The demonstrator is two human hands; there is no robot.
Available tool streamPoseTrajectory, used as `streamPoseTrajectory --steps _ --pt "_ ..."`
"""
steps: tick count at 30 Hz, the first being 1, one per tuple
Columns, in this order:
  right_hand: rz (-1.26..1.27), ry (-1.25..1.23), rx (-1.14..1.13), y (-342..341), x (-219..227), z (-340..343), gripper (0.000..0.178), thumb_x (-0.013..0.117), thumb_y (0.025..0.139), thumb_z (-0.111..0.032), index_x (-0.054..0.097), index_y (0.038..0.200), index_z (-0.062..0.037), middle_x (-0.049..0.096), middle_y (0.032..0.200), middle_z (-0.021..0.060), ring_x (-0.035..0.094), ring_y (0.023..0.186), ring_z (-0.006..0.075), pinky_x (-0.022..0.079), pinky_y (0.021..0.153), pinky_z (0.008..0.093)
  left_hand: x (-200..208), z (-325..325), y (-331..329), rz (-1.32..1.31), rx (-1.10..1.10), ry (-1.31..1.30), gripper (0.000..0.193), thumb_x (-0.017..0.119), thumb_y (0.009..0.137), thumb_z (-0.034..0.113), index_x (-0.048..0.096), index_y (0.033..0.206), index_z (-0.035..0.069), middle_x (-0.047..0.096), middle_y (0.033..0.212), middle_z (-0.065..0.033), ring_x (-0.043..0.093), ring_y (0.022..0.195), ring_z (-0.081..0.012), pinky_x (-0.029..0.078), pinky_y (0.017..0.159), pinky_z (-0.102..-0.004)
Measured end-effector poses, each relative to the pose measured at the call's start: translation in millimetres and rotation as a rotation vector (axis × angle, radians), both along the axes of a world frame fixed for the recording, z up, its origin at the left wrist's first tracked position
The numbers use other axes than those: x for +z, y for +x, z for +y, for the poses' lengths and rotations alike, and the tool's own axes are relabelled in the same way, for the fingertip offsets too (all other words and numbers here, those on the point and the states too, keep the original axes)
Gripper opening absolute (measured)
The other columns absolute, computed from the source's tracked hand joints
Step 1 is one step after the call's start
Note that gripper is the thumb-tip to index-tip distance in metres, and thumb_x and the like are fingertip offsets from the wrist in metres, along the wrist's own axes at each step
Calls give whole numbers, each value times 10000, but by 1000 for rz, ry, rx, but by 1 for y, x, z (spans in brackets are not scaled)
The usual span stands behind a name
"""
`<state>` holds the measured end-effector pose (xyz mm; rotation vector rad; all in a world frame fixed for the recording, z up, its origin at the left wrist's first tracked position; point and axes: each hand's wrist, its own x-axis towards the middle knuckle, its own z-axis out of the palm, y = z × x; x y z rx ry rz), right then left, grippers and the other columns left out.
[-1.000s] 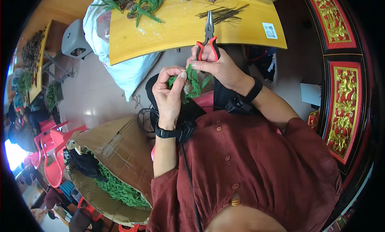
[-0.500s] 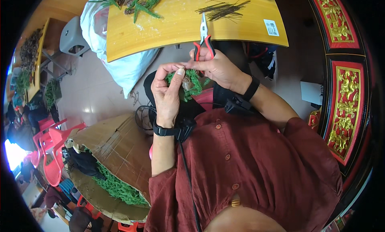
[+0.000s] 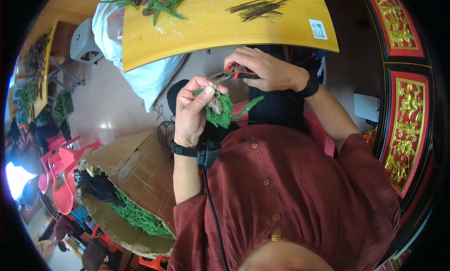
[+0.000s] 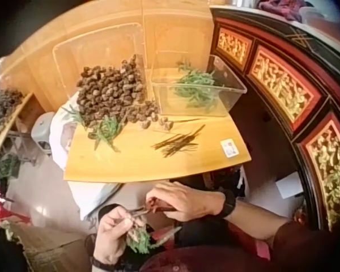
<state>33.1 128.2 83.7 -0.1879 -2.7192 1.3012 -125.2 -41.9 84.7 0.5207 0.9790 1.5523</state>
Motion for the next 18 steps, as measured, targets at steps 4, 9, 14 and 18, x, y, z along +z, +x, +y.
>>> streamPoseTrajectory --steps 4,9,14,18 --pt "10 49 105 7 -1 13 466 591 690 25 511 1139 -72 531 1046 89 506 1036 286 366 932 395 -6 0 1 -31 -73 -20 126 644 887 168 579 904 62 669 875 -116 594 748 -119 467 668 -239" --pt "39 93 158 12 4 22 521 586 641 46 524 1141 -85 530 1046 86 500 1039 284 365 928 396 -6 2 7 -96 -210 2 173 666 863 203 568 886 62 630 815 -88 542 785 -158 416 708 -255" --pt "90 186 186 14 5 21 512 615 644 28 537 1137 -87 531 1028 80 500 1027 279 367 924 391 -12 0 15 -187 -308 12 248 695 824 251 545 835 54 574 717 -59 461 732 -174 352 641 -263" --pt "126 187 204 16 2 19 477 640 669 -3 545 1129 -87 531 1012 76 504 1011 275 371 917 388 -8 -1 24 -291 -321 32 274 703 802 260 536 812 42 538 671 -51 421 692 -175 315 606 -268"
